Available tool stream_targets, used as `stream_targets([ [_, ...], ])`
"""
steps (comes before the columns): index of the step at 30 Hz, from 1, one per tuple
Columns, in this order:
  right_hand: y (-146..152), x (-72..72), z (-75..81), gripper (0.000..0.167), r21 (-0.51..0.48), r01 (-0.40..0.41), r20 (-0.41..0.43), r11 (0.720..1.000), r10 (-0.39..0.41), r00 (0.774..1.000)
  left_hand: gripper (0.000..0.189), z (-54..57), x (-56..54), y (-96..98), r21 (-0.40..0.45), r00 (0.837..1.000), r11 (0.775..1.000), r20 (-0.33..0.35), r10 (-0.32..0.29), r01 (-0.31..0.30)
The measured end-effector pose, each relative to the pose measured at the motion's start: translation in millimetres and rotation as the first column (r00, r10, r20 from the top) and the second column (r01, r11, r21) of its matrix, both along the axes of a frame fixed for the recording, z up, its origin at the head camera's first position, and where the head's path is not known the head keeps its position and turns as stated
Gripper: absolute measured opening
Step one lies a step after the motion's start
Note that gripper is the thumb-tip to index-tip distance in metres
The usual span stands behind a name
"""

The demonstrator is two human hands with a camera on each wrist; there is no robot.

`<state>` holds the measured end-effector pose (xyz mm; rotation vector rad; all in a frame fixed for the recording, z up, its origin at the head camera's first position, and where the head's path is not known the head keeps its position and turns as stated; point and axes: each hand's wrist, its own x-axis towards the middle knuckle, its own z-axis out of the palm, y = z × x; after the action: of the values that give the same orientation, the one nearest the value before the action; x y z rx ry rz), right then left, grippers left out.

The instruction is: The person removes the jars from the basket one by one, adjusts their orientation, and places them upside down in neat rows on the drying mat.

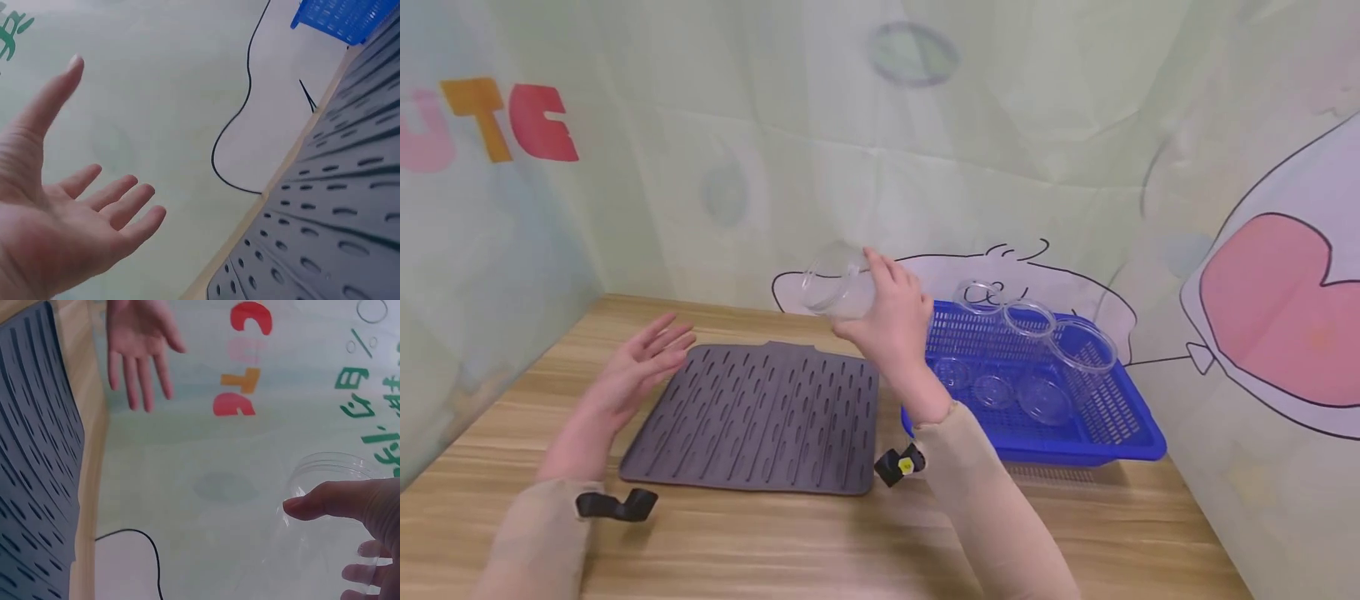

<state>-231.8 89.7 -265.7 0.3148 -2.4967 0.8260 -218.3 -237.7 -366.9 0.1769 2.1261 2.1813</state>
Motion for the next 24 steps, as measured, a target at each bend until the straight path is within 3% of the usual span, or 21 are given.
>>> stream_targets([
  [5, -28, 5.1, -9.9, 0.099, 0.128, 0.008, -0.034, 0.992, -0.004, 0.999, 0.089, 9.4, 4.1, 12.7, 0.004, 0.996, 0.999, -0.074, -0.039, 0.04],
  [9, -46, 8.8, -23.4, 0.098, 0.242, 0.029, -0.124, 0.97, 0.001, 0.992, 0.091, 12.4, 4.6, 25.5, -0.002, 0.994, 0.999, -0.099, -0.041, 0.041],
  [13, -63, 11.2, -39.0, 0.096, 0.337, 0.037, -0.181, 0.941, 0.026, 0.983, 0.092, 8.4, 1.0, 35.9, -0.006, 0.993, 0.998, -0.104, -0.06, 0.06],
  [20, -87, 13.3, -61.8, 0.094, 0.469, 0.019, -0.171, 0.883, 0.07, 0.983, 0.095, -0.6, -3.5, 44.7, 0.005, 0.989, 0.993, -0.092, -0.116, 0.117],
  [24, -98, 15.2, -71.9, 0.09, 0.502, 0.003, -0.146, 0.865, 0.082, 0.986, 0.093, -5.5, -2.4, 44.0, 0.01, 0.987, 0.989, -0.067, -0.144, 0.145],
])
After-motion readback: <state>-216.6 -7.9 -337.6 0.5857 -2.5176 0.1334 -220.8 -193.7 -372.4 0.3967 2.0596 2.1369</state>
